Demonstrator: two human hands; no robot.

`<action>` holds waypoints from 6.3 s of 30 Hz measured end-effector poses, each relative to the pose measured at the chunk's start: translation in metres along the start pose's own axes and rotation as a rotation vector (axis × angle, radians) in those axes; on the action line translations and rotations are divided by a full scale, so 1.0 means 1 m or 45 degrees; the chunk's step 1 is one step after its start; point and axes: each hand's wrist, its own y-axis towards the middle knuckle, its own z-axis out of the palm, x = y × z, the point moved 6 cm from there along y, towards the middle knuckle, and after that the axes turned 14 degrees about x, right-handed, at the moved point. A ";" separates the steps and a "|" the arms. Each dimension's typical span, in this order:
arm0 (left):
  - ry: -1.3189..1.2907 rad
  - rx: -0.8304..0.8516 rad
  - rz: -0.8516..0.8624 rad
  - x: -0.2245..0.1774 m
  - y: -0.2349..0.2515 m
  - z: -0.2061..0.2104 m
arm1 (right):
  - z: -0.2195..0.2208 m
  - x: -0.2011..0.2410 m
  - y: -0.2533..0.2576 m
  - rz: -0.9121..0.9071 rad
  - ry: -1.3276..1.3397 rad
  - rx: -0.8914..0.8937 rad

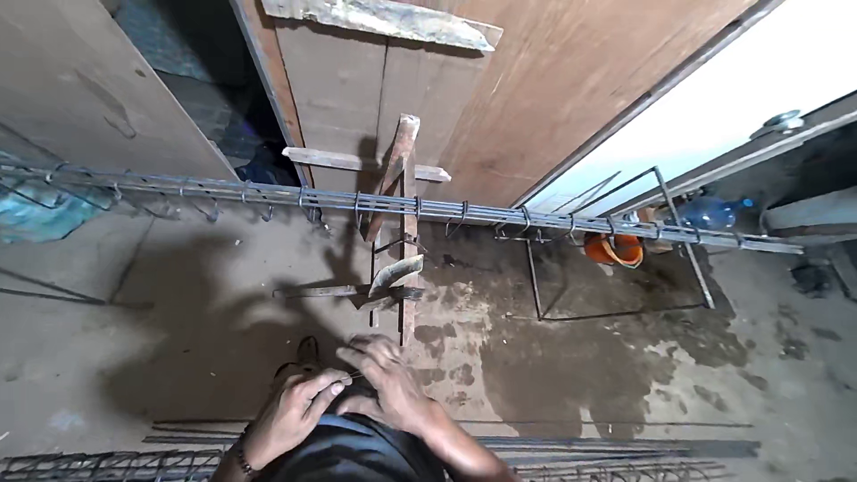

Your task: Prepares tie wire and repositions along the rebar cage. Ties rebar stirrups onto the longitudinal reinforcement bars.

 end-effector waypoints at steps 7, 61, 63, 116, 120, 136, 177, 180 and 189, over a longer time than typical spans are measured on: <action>0.195 -0.019 0.242 -0.019 0.056 -0.049 | -0.101 -0.027 -0.040 0.111 0.121 -0.031; 0.157 0.688 -0.898 0.120 0.186 0.153 | -0.022 -0.277 -0.064 1.103 -0.094 -0.021; 0.175 0.685 -0.928 0.121 0.185 0.153 | -0.018 -0.275 -0.064 1.111 -0.127 -0.101; -0.403 0.217 -0.621 0.167 -0.164 -0.055 | -0.018 0.088 -0.045 0.646 -0.629 -0.643; -0.454 0.198 -0.609 0.164 -0.204 -0.063 | 0.007 0.137 -0.032 0.707 -0.770 -0.610; -1.314 -0.046 -0.754 0.086 -0.231 -0.134 | 0.201 0.246 0.085 0.248 -0.466 0.306; 0.103 -0.318 -0.130 0.041 -0.281 -0.183 | 0.176 0.246 0.125 0.190 -0.720 0.118; 0.140 -0.449 -0.180 0.046 -0.289 -0.199 | 0.151 0.249 0.123 0.290 -0.876 0.035; 0.082 -0.448 -0.142 0.022 -0.285 -0.184 | 0.174 0.263 0.145 0.053 -0.314 0.161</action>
